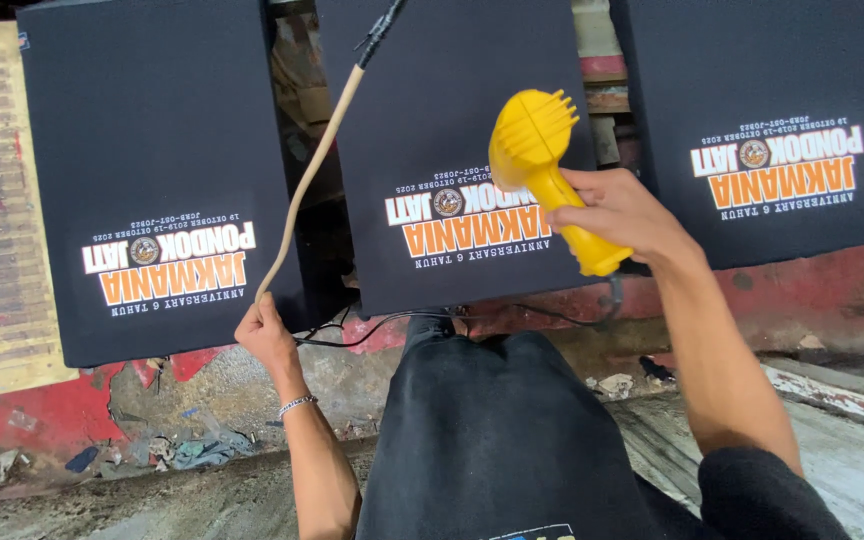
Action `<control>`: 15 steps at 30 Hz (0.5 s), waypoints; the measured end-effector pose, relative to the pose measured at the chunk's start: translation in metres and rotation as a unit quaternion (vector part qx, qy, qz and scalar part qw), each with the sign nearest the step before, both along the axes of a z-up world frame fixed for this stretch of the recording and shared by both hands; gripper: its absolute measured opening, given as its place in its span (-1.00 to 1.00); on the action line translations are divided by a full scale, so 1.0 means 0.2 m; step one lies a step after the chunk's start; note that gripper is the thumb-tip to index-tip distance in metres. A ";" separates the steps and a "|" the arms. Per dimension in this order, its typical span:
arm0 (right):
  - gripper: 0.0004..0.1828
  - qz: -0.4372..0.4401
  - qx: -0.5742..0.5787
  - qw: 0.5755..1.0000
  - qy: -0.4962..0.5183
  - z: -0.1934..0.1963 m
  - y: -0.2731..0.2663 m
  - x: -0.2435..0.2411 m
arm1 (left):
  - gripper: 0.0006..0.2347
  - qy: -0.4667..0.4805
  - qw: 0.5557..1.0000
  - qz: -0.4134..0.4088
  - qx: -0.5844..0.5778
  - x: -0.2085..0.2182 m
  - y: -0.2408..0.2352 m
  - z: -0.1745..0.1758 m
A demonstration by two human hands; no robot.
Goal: Drying screen-printed designs on t-shirts using a handheld heat gun.
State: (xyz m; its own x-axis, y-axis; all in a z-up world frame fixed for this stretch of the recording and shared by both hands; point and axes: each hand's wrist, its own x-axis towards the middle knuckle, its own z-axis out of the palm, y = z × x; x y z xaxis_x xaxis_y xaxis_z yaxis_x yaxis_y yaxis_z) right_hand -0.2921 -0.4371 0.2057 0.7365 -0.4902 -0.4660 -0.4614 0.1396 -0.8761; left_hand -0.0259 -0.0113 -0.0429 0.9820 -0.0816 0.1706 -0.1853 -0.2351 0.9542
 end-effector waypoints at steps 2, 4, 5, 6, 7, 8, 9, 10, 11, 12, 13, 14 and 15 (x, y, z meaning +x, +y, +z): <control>-0.22 0.036 -0.001 0.998 0.045 0.07 -0.01 -0.01 | -0.49 0.004 1.000 -0.004 0.000 0.00 0.00 0.01; -0.21 0.042 0.011 0.998 0.040 0.07 0.02 0.02 | -0.49 0.004 1.000 -0.005 -0.002 -0.01 -0.03 0.06; -0.20 0.045 0.025 0.998 0.035 0.07 0.03 0.03 | -0.50 0.004 1.000 -0.010 -0.003 -0.02 -0.04 0.08; -0.20 0.048 0.024 0.998 0.034 0.08 0.03 0.06 | -0.50 0.003 1.000 -0.007 -0.003 -0.02 -0.05 0.09; -0.22 0.044 0.014 0.999 0.018 0.08 0.04 0.09 | -0.49 0.005 1.000 -0.006 -0.011 -0.02 -0.05 0.09; -0.24 0.037 0.006 0.999 0.004 0.08 0.05 0.12 | -0.49 0.008 1.000 -0.007 -0.017 -0.03 -0.05 0.10; -0.24 0.038 0.008 0.999 0.004 0.08 0.05 0.11 | -0.49 0.008 1.000 -0.007 -0.015 -0.02 -0.05 0.09; -0.24 0.047 -0.002 0.999 0.010 0.09 0.04 0.10 | -0.49 0.008 1.000 -0.006 -0.011 -0.02 -0.05 0.09; -0.24 0.057 -0.013 0.998 0.016 0.10 0.04 0.09 | -0.49 0.008 1.000 -0.005 -0.007 -0.02 -0.05 0.08; -0.24 0.060 -0.013 0.998 0.017 0.10 0.04 0.09 | -0.49 0.008 1.000 -0.001 -0.007 -0.02 -0.04 0.06; -0.23 0.070 -0.014 0.997 0.041 0.11 0.04 0.09 | -0.48 0.005 1.000 0.007 0.000 -0.02 -0.03 0.05; -0.23 0.078 -0.016 0.995 0.063 0.11 0.04 0.09 | -0.47 -0.001 1.000 0.013 0.005 0.00 -0.04 0.03; -0.23 0.079 -0.018 0.995 0.061 0.10 0.06 0.11 | -0.47 -0.002 1.000 0.014 0.003 0.00 -0.03 0.04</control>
